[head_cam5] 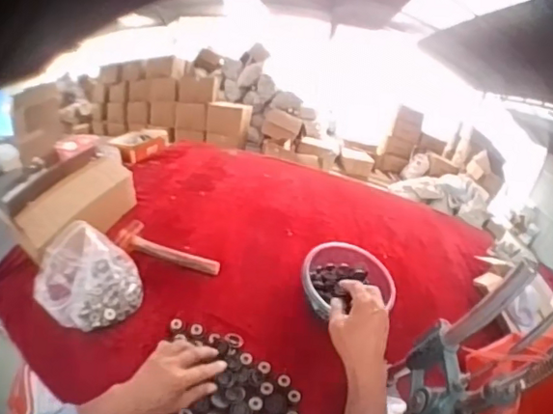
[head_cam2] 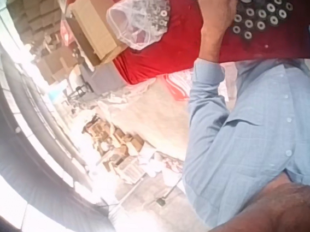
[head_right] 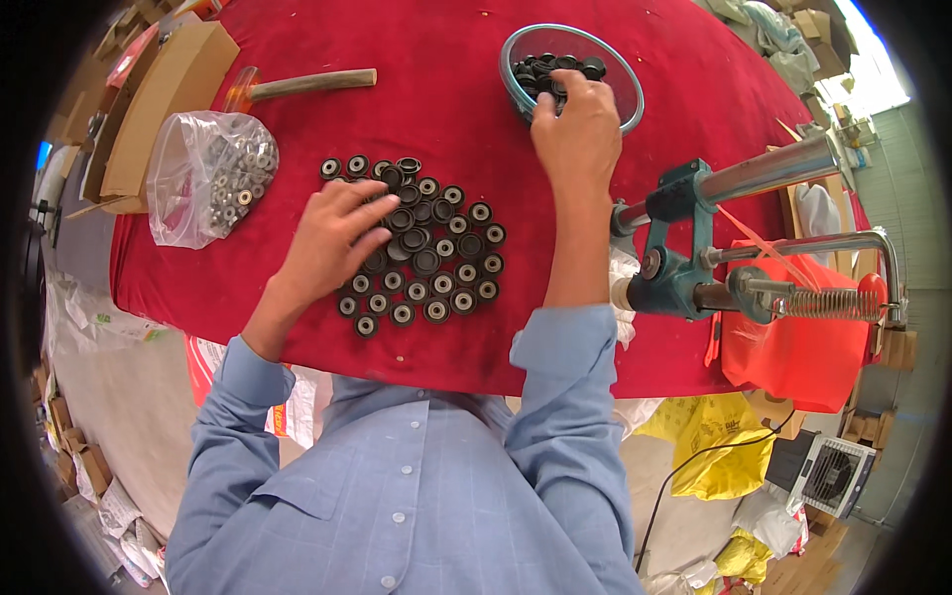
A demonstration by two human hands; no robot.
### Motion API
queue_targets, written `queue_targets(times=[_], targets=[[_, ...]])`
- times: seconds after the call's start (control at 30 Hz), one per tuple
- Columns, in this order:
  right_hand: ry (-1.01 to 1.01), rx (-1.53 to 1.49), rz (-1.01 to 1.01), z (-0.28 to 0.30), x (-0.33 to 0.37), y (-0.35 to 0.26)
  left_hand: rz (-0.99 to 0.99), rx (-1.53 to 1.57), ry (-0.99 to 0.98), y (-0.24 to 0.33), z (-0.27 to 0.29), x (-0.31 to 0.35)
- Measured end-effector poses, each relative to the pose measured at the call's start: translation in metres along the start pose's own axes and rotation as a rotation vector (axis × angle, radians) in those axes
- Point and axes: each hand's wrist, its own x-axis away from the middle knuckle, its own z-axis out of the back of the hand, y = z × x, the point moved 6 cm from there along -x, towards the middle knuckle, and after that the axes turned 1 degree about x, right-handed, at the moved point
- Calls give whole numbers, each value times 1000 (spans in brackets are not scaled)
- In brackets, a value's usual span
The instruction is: The person sorts a pile of small, round, dark grey objects on a red table. They pick up the items one by one, inspect them, and arrange them into a neat grid pattern. A green mechanical press and a bowl of similar items are visible on the table but are not used during the clip.
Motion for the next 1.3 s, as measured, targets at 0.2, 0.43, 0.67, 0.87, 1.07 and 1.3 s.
queue_targets(times=[0.2,0.43,0.67,0.87,1.07,1.3], targets=[[-389,287,-244,-58,-46,44,-82,-30,-259,29,-46,19],[-590,217,-327,-105,-72,73,64,-216,-358,31,-50,19],[-573,221,-254,-109,-80,71,123,-179,-305,30,-50,29],[-497,238,-154,-114,-76,69,223,85,30,-2,11,49],[-381,233,-2,-102,-79,68,319,9,139,-33,19,78],[-37,155,-34,-69,-69,52,372,169,264,-41,16,86]])
